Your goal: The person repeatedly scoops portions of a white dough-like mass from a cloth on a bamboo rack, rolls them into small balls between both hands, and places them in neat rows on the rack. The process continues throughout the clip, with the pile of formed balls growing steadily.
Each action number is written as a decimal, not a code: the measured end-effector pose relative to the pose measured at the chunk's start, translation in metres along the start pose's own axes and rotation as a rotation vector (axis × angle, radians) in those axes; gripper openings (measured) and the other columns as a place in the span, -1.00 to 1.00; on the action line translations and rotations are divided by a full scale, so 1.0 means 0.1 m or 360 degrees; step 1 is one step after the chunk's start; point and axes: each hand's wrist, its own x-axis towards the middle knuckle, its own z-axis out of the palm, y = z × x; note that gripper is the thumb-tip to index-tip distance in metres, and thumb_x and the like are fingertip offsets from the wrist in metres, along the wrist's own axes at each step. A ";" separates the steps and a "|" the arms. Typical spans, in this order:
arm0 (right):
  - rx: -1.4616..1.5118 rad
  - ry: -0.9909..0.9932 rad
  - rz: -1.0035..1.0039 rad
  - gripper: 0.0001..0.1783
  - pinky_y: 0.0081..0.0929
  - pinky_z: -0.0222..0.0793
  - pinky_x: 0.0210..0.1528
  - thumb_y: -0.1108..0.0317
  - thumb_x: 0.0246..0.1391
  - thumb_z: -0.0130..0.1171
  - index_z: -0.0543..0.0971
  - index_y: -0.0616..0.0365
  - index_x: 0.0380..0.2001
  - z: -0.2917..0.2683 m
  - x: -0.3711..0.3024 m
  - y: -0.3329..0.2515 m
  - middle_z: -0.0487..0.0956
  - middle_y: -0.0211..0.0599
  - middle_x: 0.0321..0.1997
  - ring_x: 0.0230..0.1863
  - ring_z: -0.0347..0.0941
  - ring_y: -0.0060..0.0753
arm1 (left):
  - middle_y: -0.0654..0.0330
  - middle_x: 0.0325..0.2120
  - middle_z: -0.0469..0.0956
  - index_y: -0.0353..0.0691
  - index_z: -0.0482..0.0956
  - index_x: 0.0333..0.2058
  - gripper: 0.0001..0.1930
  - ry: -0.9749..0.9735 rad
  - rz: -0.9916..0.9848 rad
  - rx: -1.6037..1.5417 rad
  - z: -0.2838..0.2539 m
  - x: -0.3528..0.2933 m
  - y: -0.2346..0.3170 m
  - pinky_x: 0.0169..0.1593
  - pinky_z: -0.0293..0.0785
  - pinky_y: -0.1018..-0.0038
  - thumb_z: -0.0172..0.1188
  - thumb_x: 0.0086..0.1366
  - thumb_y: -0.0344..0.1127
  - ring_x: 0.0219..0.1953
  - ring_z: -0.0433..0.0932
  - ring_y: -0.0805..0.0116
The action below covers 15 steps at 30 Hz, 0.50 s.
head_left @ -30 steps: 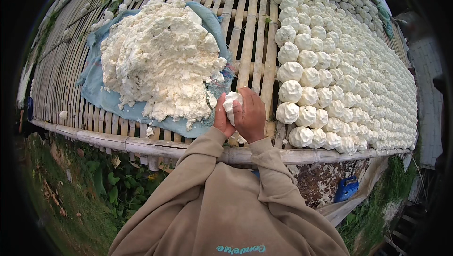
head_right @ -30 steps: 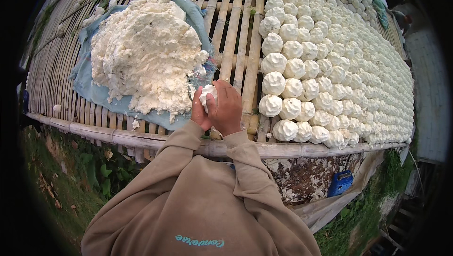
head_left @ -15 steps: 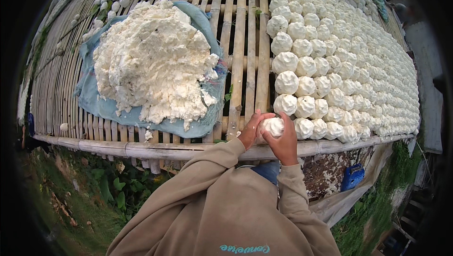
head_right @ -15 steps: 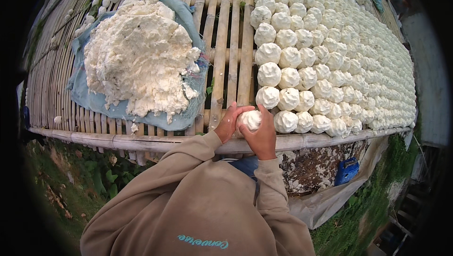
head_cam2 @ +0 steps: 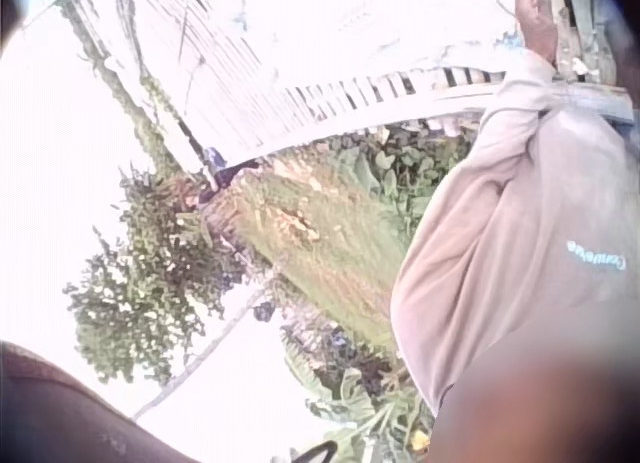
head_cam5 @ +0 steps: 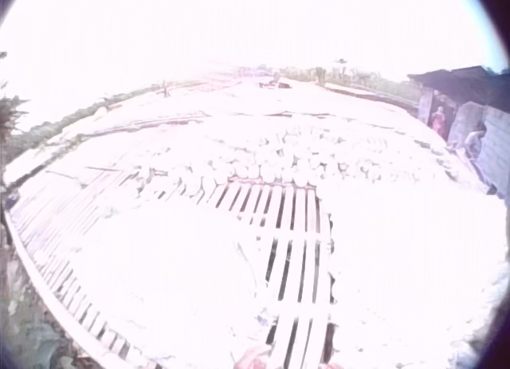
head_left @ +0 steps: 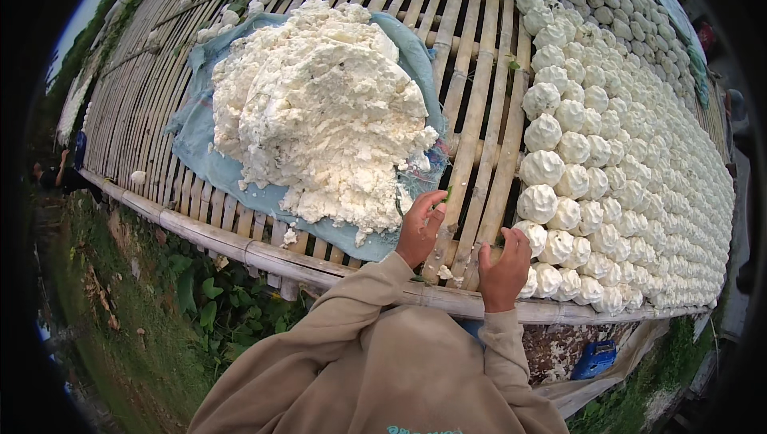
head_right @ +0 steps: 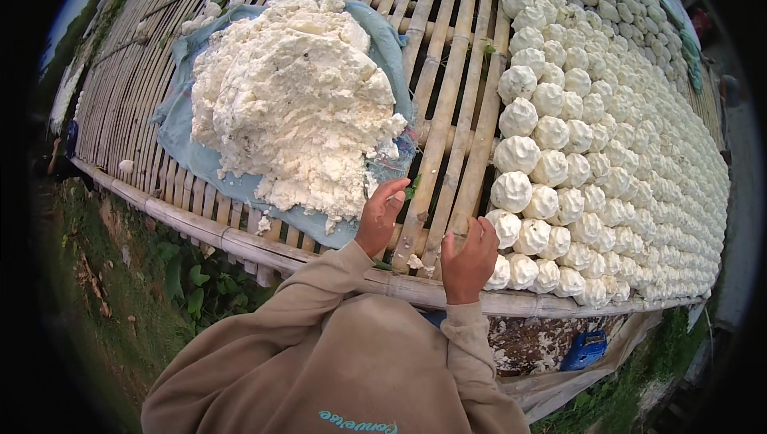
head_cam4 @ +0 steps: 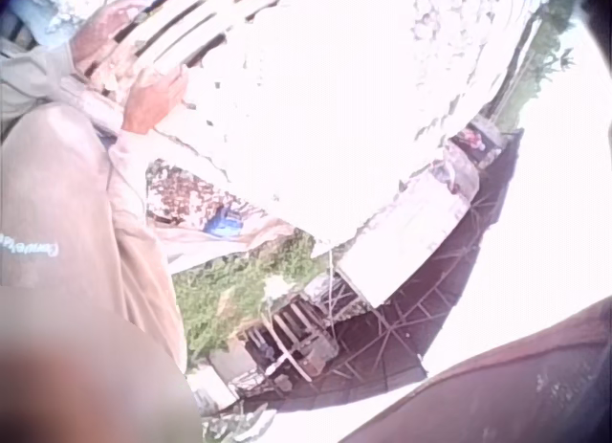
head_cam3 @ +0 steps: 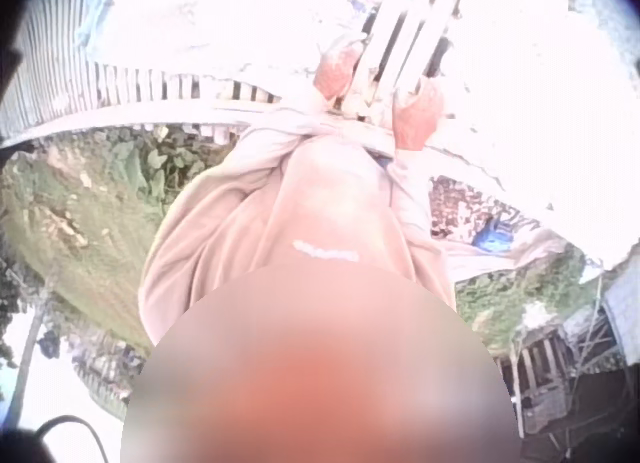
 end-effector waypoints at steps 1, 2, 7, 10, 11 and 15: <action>0.0273 -0.0064 -0.0285 -0.37 -0.03 0.40 0.26 0.27 0.01 0.48 0.56 0.13 0.17 0.13 0.19 -0.29 0.49 -0.03 0.27 0.24 0.47 0.07 | 0.01 0.17 0.55 -0.28 0.57 0.20 -0.61 0.0237 0.0178 0.0145 -0.29 0.23 0.16 0.23 0.49 0.27 0.11 0.59 -0.15 0.19 0.56 0.16; 0.0396 -0.0154 -0.0480 -0.38 -0.05 0.40 0.24 0.27 0.01 0.47 0.56 0.11 0.18 0.28 0.41 -0.61 0.50 -0.05 0.27 0.24 0.47 0.05 | -0.04 0.16 0.56 -0.31 0.57 0.20 -0.61 0.0418 0.0404 0.0397 -0.58 0.50 0.33 0.26 0.47 0.24 0.12 0.57 -0.18 0.20 0.56 0.09; 0.0870 0.0001 -0.1075 -0.20 -0.04 0.33 0.38 0.18 0.07 0.41 0.40 0.10 0.37 1.09 1.99 -2.25 0.40 0.01 0.43 0.42 0.35 0.09 | -0.16 0.18 0.56 -0.39 0.59 0.16 -0.61 0.0765 0.1129 0.0932 -1.67 1.91 0.93 0.35 0.40 0.13 0.02 0.50 -0.30 0.25 0.52 -0.14; 0.0750 0.0155 -0.1158 -0.18 0.00 0.17 0.51 0.14 0.06 0.41 0.40 0.10 0.38 1.37 2.62 -2.65 0.39 0.01 0.45 0.48 0.29 0.09 | -0.12 0.15 0.61 -0.36 0.62 0.16 -0.61 0.0687 0.0968 0.1088 -1.94 2.35 0.91 0.38 0.39 0.22 0.04 0.47 -0.34 0.26 0.55 0.00; 0.0757 0.0281 -0.1238 -0.19 0.00 0.16 0.52 0.15 0.05 0.41 0.41 0.12 0.36 1.48 2.71 -2.67 0.42 0.00 0.43 0.47 0.30 0.09 | -0.12 0.11 0.63 -0.37 0.64 0.12 -0.62 0.0635 0.0989 0.1144 -1.95 2.39 0.83 0.35 0.41 0.19 0.04 0.46 -0.34 0.22 0.57 -0.04; 0.0836 -0.0060 -0.1168 -0.21 -0.03 0.21 0.50 0.26 -0.04 0.43 0.48 0.19 0.30 1.85 2.45 -2.38 0.49 0.02 0.35 0.41 0.36 0.14 | -0.08 0.00 0.68 -0.34 0.69 0.07 -0.65 0.0686 0.0893 0.1109 -1.69 2.11 0.28 0.23 0.51 0.17 0.08 0.46 -0.30 0.09 0.63 -0.06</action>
